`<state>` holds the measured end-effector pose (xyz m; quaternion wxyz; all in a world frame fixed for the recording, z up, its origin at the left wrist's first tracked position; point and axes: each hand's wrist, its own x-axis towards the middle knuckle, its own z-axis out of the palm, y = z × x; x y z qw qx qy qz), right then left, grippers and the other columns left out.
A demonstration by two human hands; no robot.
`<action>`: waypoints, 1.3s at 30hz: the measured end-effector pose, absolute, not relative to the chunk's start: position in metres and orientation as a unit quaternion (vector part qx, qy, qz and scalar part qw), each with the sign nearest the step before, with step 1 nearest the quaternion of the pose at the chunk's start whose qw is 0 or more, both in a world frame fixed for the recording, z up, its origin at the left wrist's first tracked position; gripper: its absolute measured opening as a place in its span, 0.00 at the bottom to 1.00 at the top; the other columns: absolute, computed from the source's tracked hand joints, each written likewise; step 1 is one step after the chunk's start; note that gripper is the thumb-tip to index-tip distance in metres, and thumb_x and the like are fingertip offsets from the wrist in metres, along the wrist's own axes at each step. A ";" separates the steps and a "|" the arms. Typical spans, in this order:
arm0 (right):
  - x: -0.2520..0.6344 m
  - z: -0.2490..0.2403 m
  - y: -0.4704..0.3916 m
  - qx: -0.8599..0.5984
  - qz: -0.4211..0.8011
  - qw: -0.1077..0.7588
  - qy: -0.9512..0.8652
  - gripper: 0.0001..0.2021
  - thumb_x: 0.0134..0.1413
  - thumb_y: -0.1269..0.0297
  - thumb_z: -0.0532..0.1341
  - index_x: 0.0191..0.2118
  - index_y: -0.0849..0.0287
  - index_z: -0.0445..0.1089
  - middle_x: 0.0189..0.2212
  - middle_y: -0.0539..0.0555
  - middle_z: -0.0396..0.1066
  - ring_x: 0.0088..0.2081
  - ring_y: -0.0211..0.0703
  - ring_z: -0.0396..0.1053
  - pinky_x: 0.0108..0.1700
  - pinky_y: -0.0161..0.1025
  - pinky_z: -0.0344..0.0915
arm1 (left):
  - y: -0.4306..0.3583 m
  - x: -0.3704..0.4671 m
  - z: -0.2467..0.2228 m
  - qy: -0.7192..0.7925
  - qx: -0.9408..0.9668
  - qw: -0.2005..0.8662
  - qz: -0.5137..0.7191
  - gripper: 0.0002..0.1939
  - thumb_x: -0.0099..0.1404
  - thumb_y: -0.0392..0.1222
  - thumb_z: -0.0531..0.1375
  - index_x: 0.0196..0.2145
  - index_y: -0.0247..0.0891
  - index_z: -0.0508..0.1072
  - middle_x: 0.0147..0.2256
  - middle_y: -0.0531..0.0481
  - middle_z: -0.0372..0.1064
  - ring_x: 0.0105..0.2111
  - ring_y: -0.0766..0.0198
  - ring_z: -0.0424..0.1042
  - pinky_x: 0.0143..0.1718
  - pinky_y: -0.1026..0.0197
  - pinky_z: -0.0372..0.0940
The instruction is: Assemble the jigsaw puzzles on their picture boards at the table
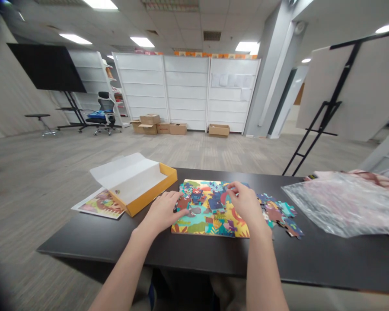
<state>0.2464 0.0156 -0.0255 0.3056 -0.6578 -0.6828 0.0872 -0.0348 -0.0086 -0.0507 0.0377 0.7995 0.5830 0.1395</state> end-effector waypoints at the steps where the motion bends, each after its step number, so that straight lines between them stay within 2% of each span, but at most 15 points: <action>1: 0.251 -0.028 0.013 -0.658 0.091 0.316 -0.678 0.08 0.57 0.62 0.58 0.39 0.55 0.74 0.33 0.55 0.80 0.33 0.47 0.75 0.36 0.39 0.65 | -0.008 -0.035 -0.051 0.585 0.798 0.037 0.140 0.25 0.65 0.56 0.60 0.54 0.40 0.69 0.51 0.41 0.71 0.53 0.48 0.68 0.52 0.52 0.62; 6: 0.282 -0.033 0.002 -0.669 0.110 0.324 -0.660 0.10 0.57 0.60 0.57 0.39 0.54 0.75 0.33 0.54 0.80 0.32 0.47 0.76 0.34 0.38 0.65 | -0.008 -0.037 -0.052 0.585 0.792 0.066 0.164 0.22 0.65 0.50 0.60 0.55 0.41 0.69 0.51 0.42 0.72 0.51 0.50 0.69 0.51 0.53 0.63; 11: 0.317 -0.047 -0.001 -0.709 0.093 0.241 -0.656 0.11 0.55 0.66 0.56 0.35 0.54 0.77 0.26 0.53 0.78 0.31 0.47 0.75 0.31 0.38 0.63 | -0.015 -0.055 -0.045 0.584 0.777 0.131 0.197 0.30 0.61 0.49 0.62 0.60 0.41 0.63 0.53 0.43 0.70 0.51 0.53 0.71 0.51 0.55 0.65; 15: 0.326 -0.053 -0.006 -0.686 0.160 0.192 -0.683 0.11 0.55 0.64 0.56 0.34 0.55 0.77 0.26 0.52 0.78 0.30 0.47 0.74 0.32 0.39 0.64 | -0.030 -0.086 -0.034 0.643 0.739 0.165 0.112 0.29 0.58 0.56 0.61 0.53 0.38 0.69 0.47 0.43 0.73 0.45 0.51 0.74 0.47 0.53 0.67; 19: 0.326 -0.055 -0.012 -0.653 0.229 0.172 -0.701 0.09 0.53 0.65 0.57 0.34 0.56 0.76 0.27 0.52 0.79 0.30 0.46 0.75 0.33 0.38 0.66 | -0.040 -0.109 -0.035 0.684 0.707 0.175 0.052 0.31 0.51 0.53 0.64 0.51 0.38 0.70 0.45 0.42 0.75 0.44 0.50 0.75 0.46 0.54 0.67; 22: 0.325 -0.060 -0.011 -0.649 0.232 0.168 -0.705 0.07 0.52 0.65 0.59 0.32 0.56 0.75 0.25 0.52 0.78 0.29 0.45 0.74 0.32 0.37 0.65 | -0.043 -0.115 -0.039 0.680 0.706 0.190 0.049 0.32 0.48 0.51 0.65 0.51 0.38 0.70 0.46 0.43 0.75 0.44 0.50 0.75 0.46 0.55 0.68; 25: 0.326 -0.065 -0.008 -0.654 0.224 0.172 -0.702 0.04 0.51 0.67 0.61 0.31 0.56 0.74 0.26 0.52 0.78 0.29 0.44 0.74 0.32 0.37 0.66 | -0.044 -0.113 -0.036 0.673 0.720 0.157 0.068 0.28 0.53 0.55 0.63 0.49 0.39 0.72 0.46 0.43 0.75 0.45 0.50 0.74 0.47 0.54 0.67; 28: 0.326 -0.067 -0.006 -0.656 0.225 0.175 -0.699 0.03 0.49 0.69 0.62 0.31 0.56 0.74 0.27 0.52 0.78 0.30 0.44 0.75 0.33 0.37 0.67 | -0.044 -0.108 -0.026 0.681 0.721 0.060 0.111 0.21 0.62 0.55 0.56 0.47 0.40 0.73 0.49 0.43 0.73 0.45 0.49 0.74 0.48 0.52 0.66; 33: 0.323 -0.061 -0.009 -0.673 0.177 0.190 -0.692 0.04 0.49 0.67 0.63 0.33 0.56 0.74 0.29 0.53 0.78 0.33 0.46 0.75 0.36 0.38 0.67 | -0.047 -0.106 -0.016 0.746 0.641 -0.067 0.170 0.21 0.68 0.52 0.51 0.53 0.42 0.70 0.54 0.43 0.70 0.44 0.47 0.75 0.46 0.49 0.66; 36: 0.315 -0.054 -0.008 -0.681 0.126 0.224 -0.686 0.07 0.51 0.61 0.62 0.35 0.56 0.74 0.31 0.54 0.78 0.34 0.48 0.75 0.37 0.39 0.67 | -0.049 -0.110 -0.019 0.784 0.598 -0.066 0.155 0.20 0.68 0.50 0.52 0.53 0.40 0.69 0.52 0.41 0.73 0.46 0.44 0.74 0.44 0.49 0.67; 39: 0.302 -0.050 -0.004 -0.663 0.117 0.264 -0.691 0.10 0.54 0.58 0.59 0.36 0.56 0.74 0.32 0.55 0.78 0.33 0.48 0.74 0.36 0.40 0.67 | -0.049 -0.115 -0.023 0.805 0.581 -0.031 0.119 0.17 0.68 0.49 0.52 0.49 0.42 0.72 0.47 0.42 0.76 0.44 0.43 0.75 0.39 0.51 0.66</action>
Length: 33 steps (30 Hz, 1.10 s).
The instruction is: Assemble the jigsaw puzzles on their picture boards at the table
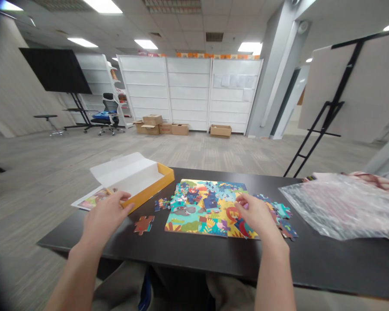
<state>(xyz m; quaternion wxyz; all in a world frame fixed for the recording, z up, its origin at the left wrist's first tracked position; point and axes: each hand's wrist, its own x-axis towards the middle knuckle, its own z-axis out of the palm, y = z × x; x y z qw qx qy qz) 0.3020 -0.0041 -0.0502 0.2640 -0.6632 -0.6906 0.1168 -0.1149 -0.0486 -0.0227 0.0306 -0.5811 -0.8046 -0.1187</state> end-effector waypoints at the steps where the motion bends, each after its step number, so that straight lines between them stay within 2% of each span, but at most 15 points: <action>1: 0.297 -0.050 -0.002 -0.654 0.123 0.275 -0.694 0.11 0.54 0.58 0.58 0.36 0.56 0.75 0.32 0.55 0.78 0.33 0.47 0.74 0.36 0.40 0.67 | -0.048 -0.116 -0.024 -0.805 -0.581 0.025 -0.112 0.16 0.69 0.49 0.51 0.48 0.42 0.73 0.45 0.41 0.76 0.44 0.44 0.75 0.38 0.52 0.66; 8: 0.272 -0.045 0.002 -0.621 0.131 0.277 -0.722 0.11 0.53 0.58 0.57 0.33 0.55 0.75 0.30 0.55 0.78 0.29 0.46 0.73 0.34 0.40 0.66 | -0.046 -0.122 -0.026 -0.773 -0.608 0.059 -0.172 0.15 0.71 0.46 0.49 0.46 0.41 0.73 0.43 0.44 0.77 0.43 0.51 0.76 0.39 0.56 0.64; 16: 0.268 -0.046 0.000 -0.604 0.133 0.274 -0.736 0.13 0.55 0.56 0.56 0.33 0.57 0.75 0.30 0.55 0.78 0.29 0.46 0.73 0.34 0.40 0.65 | -0.039 -0.134 -0.039 -0.772 -0.572 0.127 -0.245 0.11 0.70 0.44 0.53 0.44 0.41 0.73 0.42 0.46 0.75 0.39 0.53 0.74 0.37 0.57 0.62; 33: 0.261 -0.058 0.005 -0.576 0.176 0.293 -0.743 0.09 0.57 0.61 0.57 0.35 0.57 0.73 0.33 0.55 0.79 0.33 0.45 0.74 0.36 0.39 0.66 | -0.018 -0.128 -0.053 -0.789 -0.564 0.102 -0.223 0.12 0.69 0.42 0.54 0.46 0.39 0.74 0.49 0.41 0.73 0.42 0.49 0.74 0.43 0.50 0.65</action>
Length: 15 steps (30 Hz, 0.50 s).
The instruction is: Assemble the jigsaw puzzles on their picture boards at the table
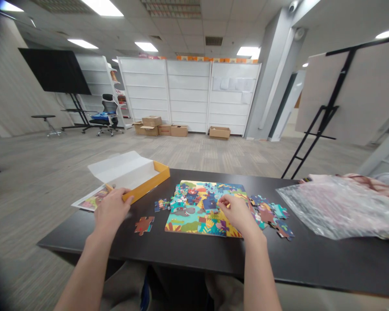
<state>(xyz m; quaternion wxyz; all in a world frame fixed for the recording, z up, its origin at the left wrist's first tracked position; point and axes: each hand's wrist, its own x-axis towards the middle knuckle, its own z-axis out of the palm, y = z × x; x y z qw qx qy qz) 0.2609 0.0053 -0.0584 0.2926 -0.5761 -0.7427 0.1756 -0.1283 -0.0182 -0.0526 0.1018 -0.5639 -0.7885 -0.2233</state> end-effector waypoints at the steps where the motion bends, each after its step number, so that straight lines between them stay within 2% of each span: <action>1: 0.260 -0.059 0.005 -0.576 0.175 0.294 -0.743 0.09 0.57 0.62 0.57 0.35 0.57 0.73 0.33 0.55 0.79 0.33 0.45 0.74 0.36 0.39 0.66 | -0.018 -0.127 -0.050 -0.782 -0.562 0.115 -0.242 0.14 0.69 0.44 0.55 0.48 0.39 0.74 0.50 0.40 0.72 0.43 0.48 0.74 0.43 0.50 0.66; 5: 0.259 -0.059 0.006 -0.576 0.171 0.294 -0.743 0.08 0.57 0.62 0.57 0.34 0.57 0.74 0.32 0.54 0.79 0.33 0.45 0.75 0.36 0.38 0.65 | -0.017 -0.115 -0.036 -0.737 -0.550 0.180 -0.349 0.20 0.68 0.51 0.57 0.54 0.41 0.70 0.50 0.42 0.70 0.44 0.50 0.73 0.42 0.53 0.66; 9: 0.258 -0.058 0.007 -0.585 0.170 0.276 -0.743 0.09 0.56 0.62 0.57 0.34 0.57 0.74 0.31 0.54 0.79 0.31 0.45 0.74 0.34 0.38 0.64 | -0.020 -0.100 -0.027 -0.675 -0.587 0.192 -0.404 0.16 0.69 0.50 0.56 0.50 0.40 0.71 0.46 0.45 0.72 0.42 0.54 0.74 0.41 0.57 0.65; 12: 0.257 -0.057 0.007 -0.586 0.164 0.273 -0.745 0.09 0.56 0.63 0.57 0.33 0.57 0.75 0.30 0.53 0.79 0.31 0.44 0.74 0.34 0.38 0.64 | -0.018 -0.085 -0.026 -0.621 -0.676 0.117 -0.379 0.13 0.70 0.48 0.55 0.46 0.41 0.73 0.45 0.47 0.74 0.42 0.57 0.74 0.43 0.58 0.66; 15: 0.255 -0.055 0.007 -0.586 0.158 0.276 -0.745 0.08 0.55 0.64 0.57 0.34 0.57 0.75 0.31 0.53 0.79 0.31 0.44 0.74 0.35 0.38 0.64 | -0.004 -0.064 -0.027 -0.565 -0.781 -0.001 -0.268 0.15 0.68 0.50 0.58 0.47 0.41 0.74 0.47 0.46 0.73 0.48 0.55 0.72 0.48 0.57 0.66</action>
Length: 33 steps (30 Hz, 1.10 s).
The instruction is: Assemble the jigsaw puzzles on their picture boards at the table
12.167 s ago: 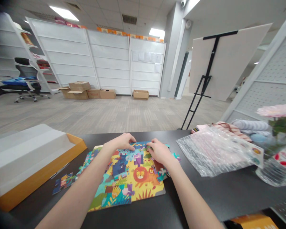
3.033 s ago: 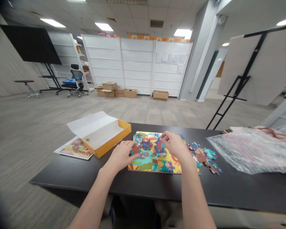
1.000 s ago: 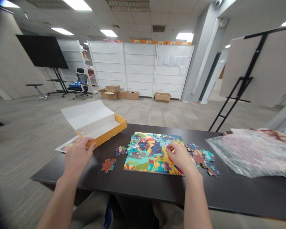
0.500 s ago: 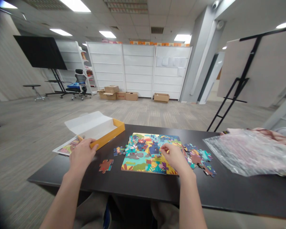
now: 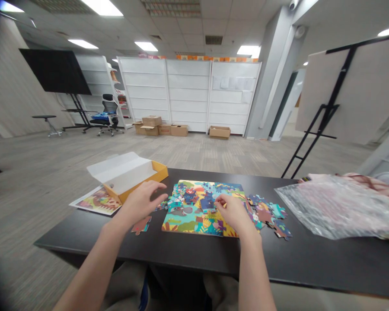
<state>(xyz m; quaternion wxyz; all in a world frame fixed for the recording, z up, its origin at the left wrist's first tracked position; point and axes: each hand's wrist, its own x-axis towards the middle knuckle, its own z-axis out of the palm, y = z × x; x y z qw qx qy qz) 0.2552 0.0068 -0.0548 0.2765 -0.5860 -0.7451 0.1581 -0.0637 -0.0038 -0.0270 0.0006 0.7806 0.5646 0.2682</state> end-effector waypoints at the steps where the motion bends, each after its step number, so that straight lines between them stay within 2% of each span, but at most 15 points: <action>1: 0.254 -0.054 0.007 -0.586 0.158 0.276 -0.745 0.09 0.56 0.64 0.57 0.34 0.57 0.75 0.31 0.53 0.79 0.31 0.44 0.74 0.35 0.38 0.64 | 0.004 -0.055 -0.028 0.545 0.809 0.033 0.218 0.19 0.66 0.51 0.60 0.51 0.41 0.73 0.50 0.44 0.72 0.50 0.53 0.71 0.50 0.56 0.66; 4: 0.251 -0.050 0.006 -0.581 0.162 0.277 -0.748 0.09 0.56 0.64 0.57 0.34 0.58 0.74 0.31 0.54 0.79 0.31 0.44 0.74 0.35 0.37 0.64 | 0.029 -0.029 -0.032 0.511 0.847 0.108 0.101 0.36 0.58 0.59 0.66 0.61 0.42 0.68 0.57 0.40 0.66 0.56 0.46 0.67 0.56 0.50 0.63; 7: 0.250 -0.049 0.006 -0.580 0.166 0.280 -0.747 0.09 0.56 0.65 0.56 0.34 0.58 0.74 0.31 0.54 0.78 0.32 0.44 0.74 0.35 0.37 0.63 | 0.049 -0.011 -0.041 0.504 0.852 0.125 0.064 0.40 0.55 0.64 0.66 0.62 0.53 0.66 0.62 0.43 0.61 0.60 0.40 0.61 0.58 0.42 0.61; 10: 0.250 -0.050 0.005 -0.584 0.175 0.273 -0.744 0.09 0.57 0.65 0.56 0.34 0.57 0.74 0.32 0.53 0.78 0.32 0.44 0.73 0.35 0.37 0.63 | 0.057 -0.009 -0.051 0.496 0.857 0.111 0.082 0.33 0.58 0.64 0.64 0.60 0.59 0.68 0.64 0.47 0.60 0.62 0.41 0.59 0.59 0.39 0.58; 13: 0.249 -0.051 0.005 -0.586 0.182 0.269 -0.743 0.09 0.58 0.64 0.56 0.34 0.56 0.74 0.32 0.53 0.78 0.32 0.44 0.73 0.34 0.37 0.63 | 0.057 -0.018 -0.057 0.509 0.848 0.099 0.115 0.24 0.64 0.56 0.62 0.57 0.55 0.72 0.61 0.48 0.64 0.60 0.46 0.63 0.58 0.45 0.60; 16: 0.248 -0.051 0.005 -0.596 0.180 0.266 -0.736 0.09 0.58 0.63 0.56 0.34 0.55 0.74 0.32 0.53 0.78 0.31 0.45 0.73 0.34 0.38 0.63 | 0.055 -0.031 -0.059 0.535 0.829 0.092 0.134 0.20 0.66 0.51 0.60 0.55 0.52 0.74 0.59 0.50 0.68 0.59 0.49 0.64 0.58 0.48 0.61; 22: 0.251 -0.052 0.006 -0.597 0.187 0.259 -0.736 0.10 0.57 0.62 0.56 0.34 0.56 0.74 0.32 0.54 0.79 0.32 0.46 0.74 0.34 0.38 0.64 | 0.047 -0.047 -0.057 0.610 0.785 0.019 0.105 0.17 0.68 0.44 0.57 0.53 0.45 0.75 0.54 0.46 0.73 0.56 0.52 0.68 0.55 0.52 0.63; 29: 0.258 -0.059 0.005 -0.592 0.200 0.262 -0.735 0.09 0.57 0.62 0.56 0.34 0.56 0.73 0.31 0.54 0.78 0.33 0.46 0.74 0.35 0.38 0.64 | 0.037 -0.050 -0.052 0.659 0.747 -0.021 0.082 0.14 0.66 0.37 0.54 0.46 0.38 0.76 0.48 0.39 0.75 0.51 0.45 0.71 0.48 0.46 0.66; 33: 0.258 -0.058 0.004 -0.591 0.196 0.267 -0.736 0.09 0.57 0.62 0.56 0.34 0.56 0.73 0.31 0.54 0.78 0.32 0.45 0.74 0.34 0.38 0.64 | 0.040 -0.041 -0.050 0.644 0.759 -0.024 0.098 0.18 0.66 0.32 0.50 0.49 0.38 0.74 0.50 0.39 0.73 0.51 0.48 0.71 0.50 0.49 0.65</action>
